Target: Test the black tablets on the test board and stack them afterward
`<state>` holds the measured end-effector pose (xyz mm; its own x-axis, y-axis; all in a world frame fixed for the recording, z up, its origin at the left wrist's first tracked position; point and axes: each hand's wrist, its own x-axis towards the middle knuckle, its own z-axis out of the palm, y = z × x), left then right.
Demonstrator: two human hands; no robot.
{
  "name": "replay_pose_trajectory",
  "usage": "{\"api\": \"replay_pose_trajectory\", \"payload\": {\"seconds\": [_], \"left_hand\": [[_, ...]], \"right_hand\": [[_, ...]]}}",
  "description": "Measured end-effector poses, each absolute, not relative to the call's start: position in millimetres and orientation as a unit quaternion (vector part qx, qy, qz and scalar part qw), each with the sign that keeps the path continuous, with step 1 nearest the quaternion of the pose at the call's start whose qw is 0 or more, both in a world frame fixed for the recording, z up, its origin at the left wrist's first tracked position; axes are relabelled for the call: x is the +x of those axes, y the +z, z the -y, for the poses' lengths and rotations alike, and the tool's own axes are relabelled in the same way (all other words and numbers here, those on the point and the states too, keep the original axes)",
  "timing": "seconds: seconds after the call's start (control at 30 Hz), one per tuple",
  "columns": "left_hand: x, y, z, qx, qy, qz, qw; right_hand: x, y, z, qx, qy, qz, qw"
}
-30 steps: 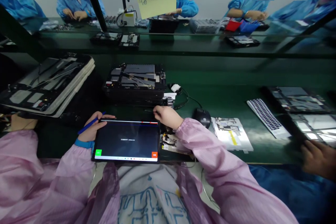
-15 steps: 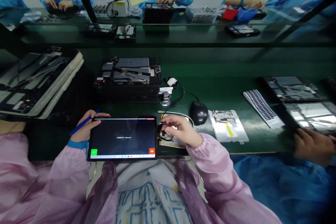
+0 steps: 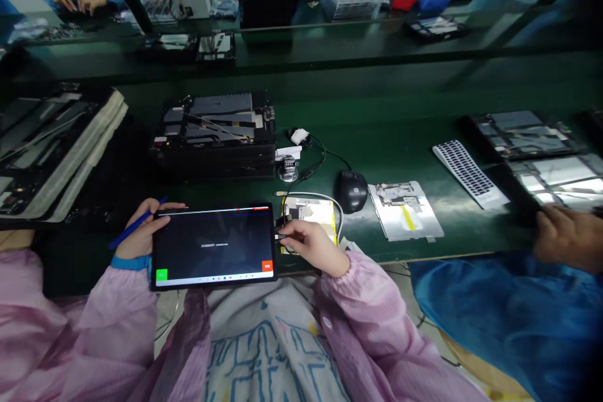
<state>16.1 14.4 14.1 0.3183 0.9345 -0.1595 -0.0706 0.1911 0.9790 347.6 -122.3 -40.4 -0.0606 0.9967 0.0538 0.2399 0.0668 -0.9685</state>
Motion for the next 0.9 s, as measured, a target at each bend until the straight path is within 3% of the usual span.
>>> {"api": "replay_pose_trajectory", "payload": {"seconds": [0.6,0.9], "left_hand": [[9,4,-21,0.513,0.42,-0.342,0.665],[15,9,-14,0.548,0.409,-0.39,0.617]], "right_hand": [[347,-34,127,-0.533,0.365,0.641,0.415],[345,-34,125,-0.486,0.28,0.712,0.423]]}}
